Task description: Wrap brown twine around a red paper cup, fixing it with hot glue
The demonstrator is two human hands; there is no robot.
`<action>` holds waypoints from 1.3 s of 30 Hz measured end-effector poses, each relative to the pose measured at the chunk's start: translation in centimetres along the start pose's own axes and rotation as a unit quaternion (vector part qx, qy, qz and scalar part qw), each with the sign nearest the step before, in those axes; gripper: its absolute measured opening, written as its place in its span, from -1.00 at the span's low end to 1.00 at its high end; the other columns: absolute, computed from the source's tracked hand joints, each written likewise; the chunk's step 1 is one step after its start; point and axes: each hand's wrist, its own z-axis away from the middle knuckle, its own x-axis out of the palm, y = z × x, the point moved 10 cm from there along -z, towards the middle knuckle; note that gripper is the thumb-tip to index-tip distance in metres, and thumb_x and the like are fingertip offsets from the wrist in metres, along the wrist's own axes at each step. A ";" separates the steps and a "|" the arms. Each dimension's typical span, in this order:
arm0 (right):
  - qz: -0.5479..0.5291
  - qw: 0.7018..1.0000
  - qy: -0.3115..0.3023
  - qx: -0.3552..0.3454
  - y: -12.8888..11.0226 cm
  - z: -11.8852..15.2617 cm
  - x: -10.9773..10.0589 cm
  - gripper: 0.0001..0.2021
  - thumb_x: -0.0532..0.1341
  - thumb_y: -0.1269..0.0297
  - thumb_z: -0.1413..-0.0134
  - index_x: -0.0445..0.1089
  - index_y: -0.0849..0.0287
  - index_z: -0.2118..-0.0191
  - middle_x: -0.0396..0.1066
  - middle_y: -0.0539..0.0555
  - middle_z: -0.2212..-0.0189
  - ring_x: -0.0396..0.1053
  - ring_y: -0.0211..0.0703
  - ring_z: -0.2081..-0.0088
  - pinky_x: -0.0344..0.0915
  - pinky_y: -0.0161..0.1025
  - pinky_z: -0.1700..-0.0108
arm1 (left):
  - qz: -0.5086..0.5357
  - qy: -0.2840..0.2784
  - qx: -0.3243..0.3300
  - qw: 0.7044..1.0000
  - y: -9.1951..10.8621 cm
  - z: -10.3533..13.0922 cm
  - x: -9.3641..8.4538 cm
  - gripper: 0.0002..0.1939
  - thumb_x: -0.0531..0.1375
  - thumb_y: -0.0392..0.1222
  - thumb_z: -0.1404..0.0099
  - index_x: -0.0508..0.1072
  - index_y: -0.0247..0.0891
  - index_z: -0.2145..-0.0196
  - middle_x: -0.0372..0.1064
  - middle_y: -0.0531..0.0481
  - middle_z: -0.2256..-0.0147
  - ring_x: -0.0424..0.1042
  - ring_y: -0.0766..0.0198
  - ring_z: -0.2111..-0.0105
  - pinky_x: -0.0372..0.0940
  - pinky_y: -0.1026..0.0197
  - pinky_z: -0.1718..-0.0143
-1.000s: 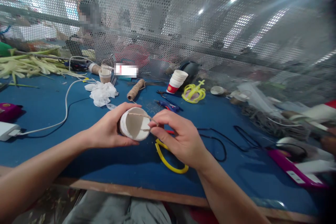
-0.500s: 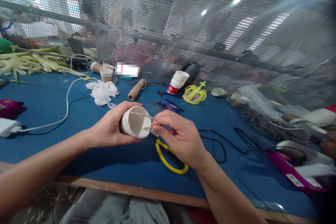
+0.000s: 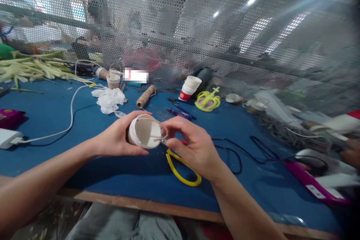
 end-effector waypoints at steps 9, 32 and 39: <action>-0.079 0.987 -0.043 0.133 3.2 0.2 1.7 -0.78 0.13 0.24 -0.06 0.28 0.22 0.18 0.32 0.10 0.31 0.31 -0.24 0.30 0.31 -0.28 0.27 | 0.357 -0.200 -0.110 0.906 -0.8 1.4 5.6 -0.41 0.35 -0.17 0.15 0.26 -0.30 0.15 0.31 0.00 0.35 0.29 0.34 0.41 0.23 0.32 0.40; -0.065 0.981 0.033 0.182 4.6 0.1 0.1 -0.80 0.14 0.21 -0.03 0.32 0.24 0.26 0.35 0.06 0.41 0.30 -0.28 0.40 0.27 -0.32 0.38 | 0.243 -0.129 -0.108 0.955 -2.0 0.7 4.4 -0.38 0.30 -0.06 0.09 0.20 -0.31 0.09 0.34 -0.08 0.27 0.34 0.21 0.32 0.25 0.20 0.31; -0.042 0.987 0.068 0.138 3.9 -0.1 -0.5 -0.75 0.08 0.12 -0.08 0.32 0.22 0.34 0.36 0.04 0.48 0.30 -0.31 0.48 0.27 -0.36 0.46 | 0.036 0.037 -0.084 0.995 -3.0 0.0 1.9 -0.36 0.32 -0.12 0.10 0.07 -0.24 0.14 0.25 -0.10 0.17 0.30 0.12 0.17 0.23 0.08 0.18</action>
